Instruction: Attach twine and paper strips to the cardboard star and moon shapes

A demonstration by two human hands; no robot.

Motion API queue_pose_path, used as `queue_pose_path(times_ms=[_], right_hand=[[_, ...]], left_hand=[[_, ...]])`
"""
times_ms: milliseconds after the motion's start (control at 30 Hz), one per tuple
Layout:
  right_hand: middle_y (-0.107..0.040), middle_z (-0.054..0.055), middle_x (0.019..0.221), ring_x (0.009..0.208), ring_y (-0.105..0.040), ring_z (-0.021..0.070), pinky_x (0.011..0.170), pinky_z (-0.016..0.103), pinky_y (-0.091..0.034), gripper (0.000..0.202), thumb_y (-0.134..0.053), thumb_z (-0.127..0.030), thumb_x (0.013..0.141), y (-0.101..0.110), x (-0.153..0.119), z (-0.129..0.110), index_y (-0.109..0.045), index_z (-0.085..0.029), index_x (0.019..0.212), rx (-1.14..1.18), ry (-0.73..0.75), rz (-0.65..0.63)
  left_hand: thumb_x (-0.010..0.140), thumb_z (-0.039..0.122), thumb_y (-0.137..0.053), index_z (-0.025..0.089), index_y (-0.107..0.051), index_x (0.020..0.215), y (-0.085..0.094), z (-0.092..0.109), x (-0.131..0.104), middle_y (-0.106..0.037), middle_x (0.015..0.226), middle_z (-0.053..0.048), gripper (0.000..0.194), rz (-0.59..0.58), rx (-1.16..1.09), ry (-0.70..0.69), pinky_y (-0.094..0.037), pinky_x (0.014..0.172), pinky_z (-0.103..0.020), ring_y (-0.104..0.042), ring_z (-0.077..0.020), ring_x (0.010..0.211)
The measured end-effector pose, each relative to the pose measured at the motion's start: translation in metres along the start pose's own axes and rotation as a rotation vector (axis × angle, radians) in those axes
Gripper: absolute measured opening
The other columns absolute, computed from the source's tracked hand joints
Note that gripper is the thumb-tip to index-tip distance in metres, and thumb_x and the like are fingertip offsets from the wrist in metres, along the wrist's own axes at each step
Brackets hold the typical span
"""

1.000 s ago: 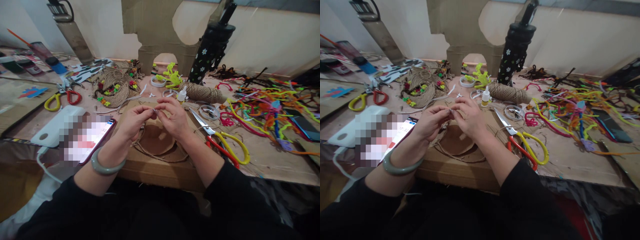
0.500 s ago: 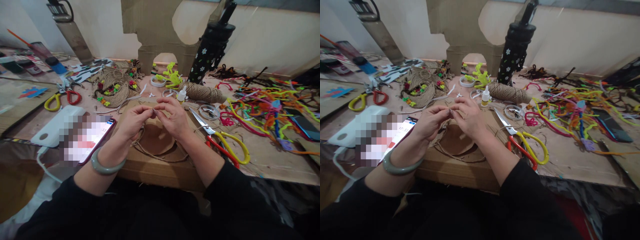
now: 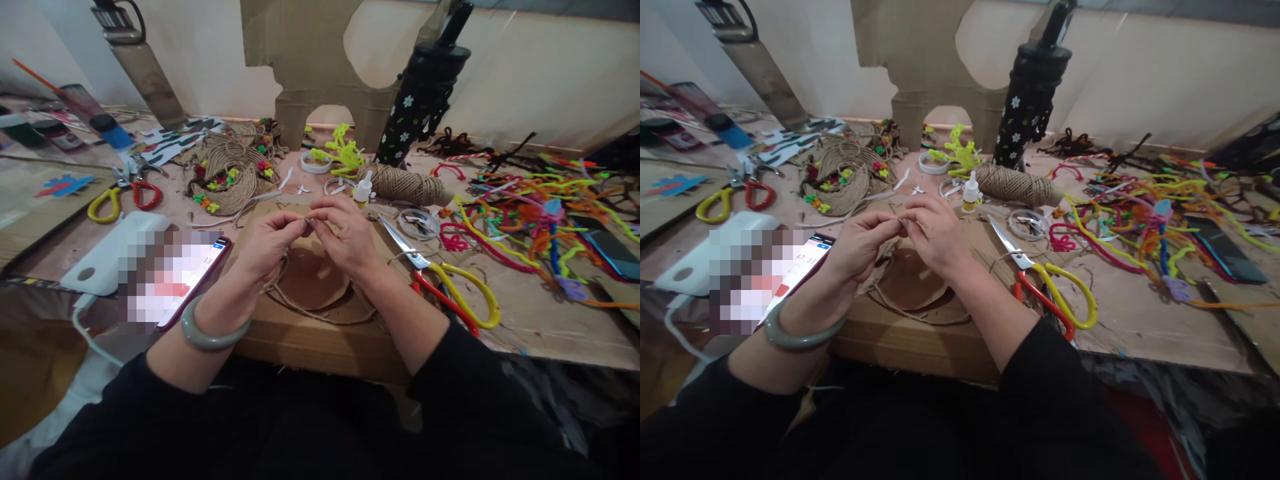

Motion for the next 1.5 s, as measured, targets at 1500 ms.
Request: queue_pose_path(times_ms=[1500], right_hand=[[-0.068, 0.001, 0.080, 0.083, -0.061, 0.0152, 0.082, 0.034, -0.050, 0.013, -0.058, -0.016, 0.078, -0.001, -0.001, 0.016, -0.069, -0.020, 0.073, 0.098, -0.223, -0.015]], left_hand=[[0.065, 0.030, -0.078, 0.018, -0.072, 0.065, 0.007, -0.001, 0.000, -0.065, 0.063, 0.000, 0.013, 0.048, 0.113, -0.097, -0.041, 0.057, -0.023, -0.053, -0.0102, 0.058]])
Point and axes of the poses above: each hand's wrist, its own x-axis towards the middle knuckle, its own y-axis out of the back of the hand, z = x × y, the point moved 10 cm from there along x, towards the middle knuckle
